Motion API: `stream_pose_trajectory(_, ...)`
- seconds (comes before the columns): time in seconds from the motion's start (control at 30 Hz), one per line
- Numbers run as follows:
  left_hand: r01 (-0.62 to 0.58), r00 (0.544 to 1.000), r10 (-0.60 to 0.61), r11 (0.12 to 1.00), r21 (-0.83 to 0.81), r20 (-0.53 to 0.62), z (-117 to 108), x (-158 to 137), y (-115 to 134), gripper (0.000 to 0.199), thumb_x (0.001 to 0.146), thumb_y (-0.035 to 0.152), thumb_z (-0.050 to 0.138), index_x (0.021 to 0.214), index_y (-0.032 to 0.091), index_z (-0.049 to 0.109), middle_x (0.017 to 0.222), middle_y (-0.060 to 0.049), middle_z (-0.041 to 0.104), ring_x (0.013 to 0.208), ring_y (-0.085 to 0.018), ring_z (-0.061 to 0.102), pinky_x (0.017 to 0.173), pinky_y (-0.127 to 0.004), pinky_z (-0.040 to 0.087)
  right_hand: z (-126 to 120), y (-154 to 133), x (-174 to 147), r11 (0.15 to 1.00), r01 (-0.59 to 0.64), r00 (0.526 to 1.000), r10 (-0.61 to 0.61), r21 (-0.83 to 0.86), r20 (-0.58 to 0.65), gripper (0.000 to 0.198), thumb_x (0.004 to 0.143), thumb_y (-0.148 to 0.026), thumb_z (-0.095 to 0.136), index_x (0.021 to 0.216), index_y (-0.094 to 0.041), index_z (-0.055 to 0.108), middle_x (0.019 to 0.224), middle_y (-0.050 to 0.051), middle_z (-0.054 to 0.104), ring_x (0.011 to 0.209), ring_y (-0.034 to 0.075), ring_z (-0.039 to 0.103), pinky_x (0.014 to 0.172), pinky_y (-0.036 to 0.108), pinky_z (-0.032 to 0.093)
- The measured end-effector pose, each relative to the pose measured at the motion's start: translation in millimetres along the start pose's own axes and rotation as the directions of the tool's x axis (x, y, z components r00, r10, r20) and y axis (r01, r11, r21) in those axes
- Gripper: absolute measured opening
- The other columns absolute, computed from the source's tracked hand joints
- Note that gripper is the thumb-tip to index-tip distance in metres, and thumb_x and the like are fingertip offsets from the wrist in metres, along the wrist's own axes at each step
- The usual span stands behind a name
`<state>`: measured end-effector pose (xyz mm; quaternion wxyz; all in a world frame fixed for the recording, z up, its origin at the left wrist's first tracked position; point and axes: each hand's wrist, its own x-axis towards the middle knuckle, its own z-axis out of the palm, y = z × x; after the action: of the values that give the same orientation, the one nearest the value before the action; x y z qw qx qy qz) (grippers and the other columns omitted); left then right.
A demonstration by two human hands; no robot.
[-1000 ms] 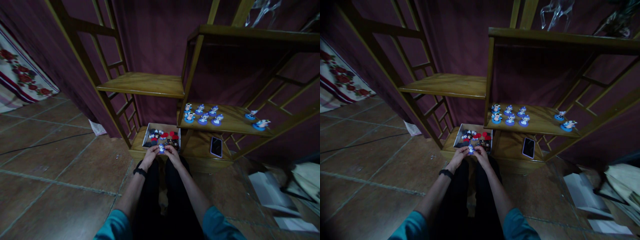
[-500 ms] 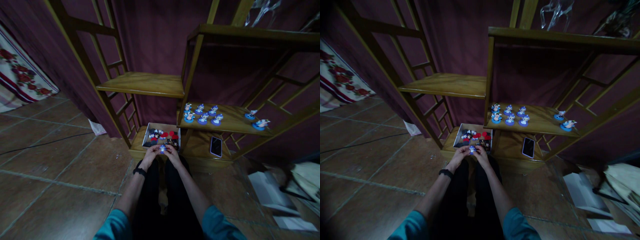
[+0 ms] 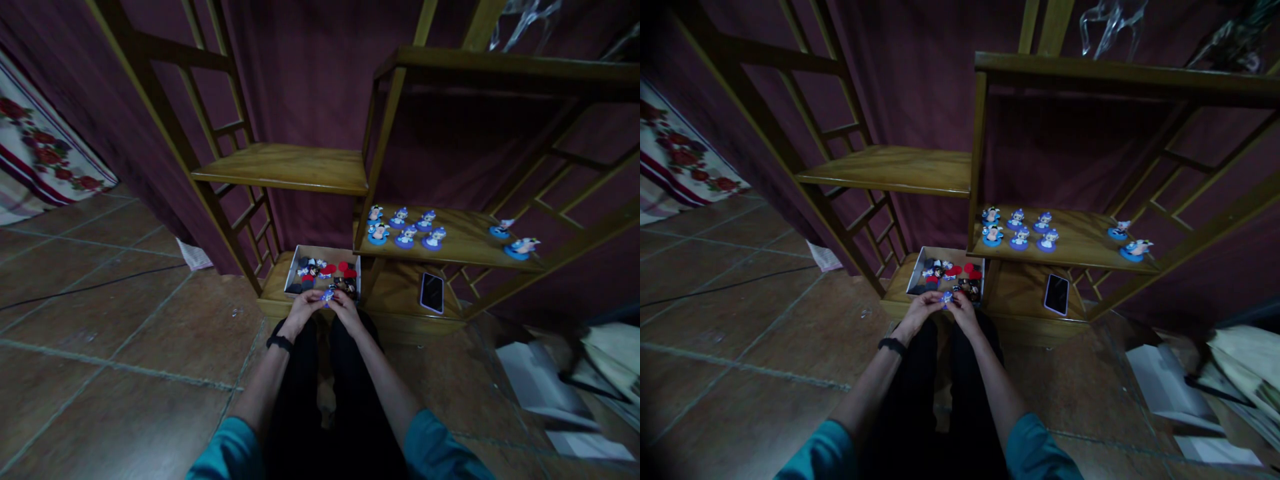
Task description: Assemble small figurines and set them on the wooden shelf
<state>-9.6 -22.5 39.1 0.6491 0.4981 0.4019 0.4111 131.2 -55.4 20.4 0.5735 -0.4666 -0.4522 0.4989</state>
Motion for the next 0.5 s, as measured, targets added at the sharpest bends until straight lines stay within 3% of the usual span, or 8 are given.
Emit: stream_pose_trajectory(0.5, -0.071, 0.997, 0.07, 0.996, 0.054, 0.032, 4.3, 0.5, -6.7, 0.036, 0.055, 0.024, 0.077, 0.087, 0.016, 0.062, 0.077, -0.002, 0.066, 0.072, -0.014, 0.06, 0.074, -0.028, 0.047, -3.6, 9.3, 1.9, 1.0, 0.021, 1.0, -0.021, 0.019, -0.008, 0.031, 0.068, -0.036, 0.064, 0.097, -0.025, 0.061, 0.093, 0.0, 0.067, 0.09, 0.021, 0.061, 0.085, 0.035, 0.045)
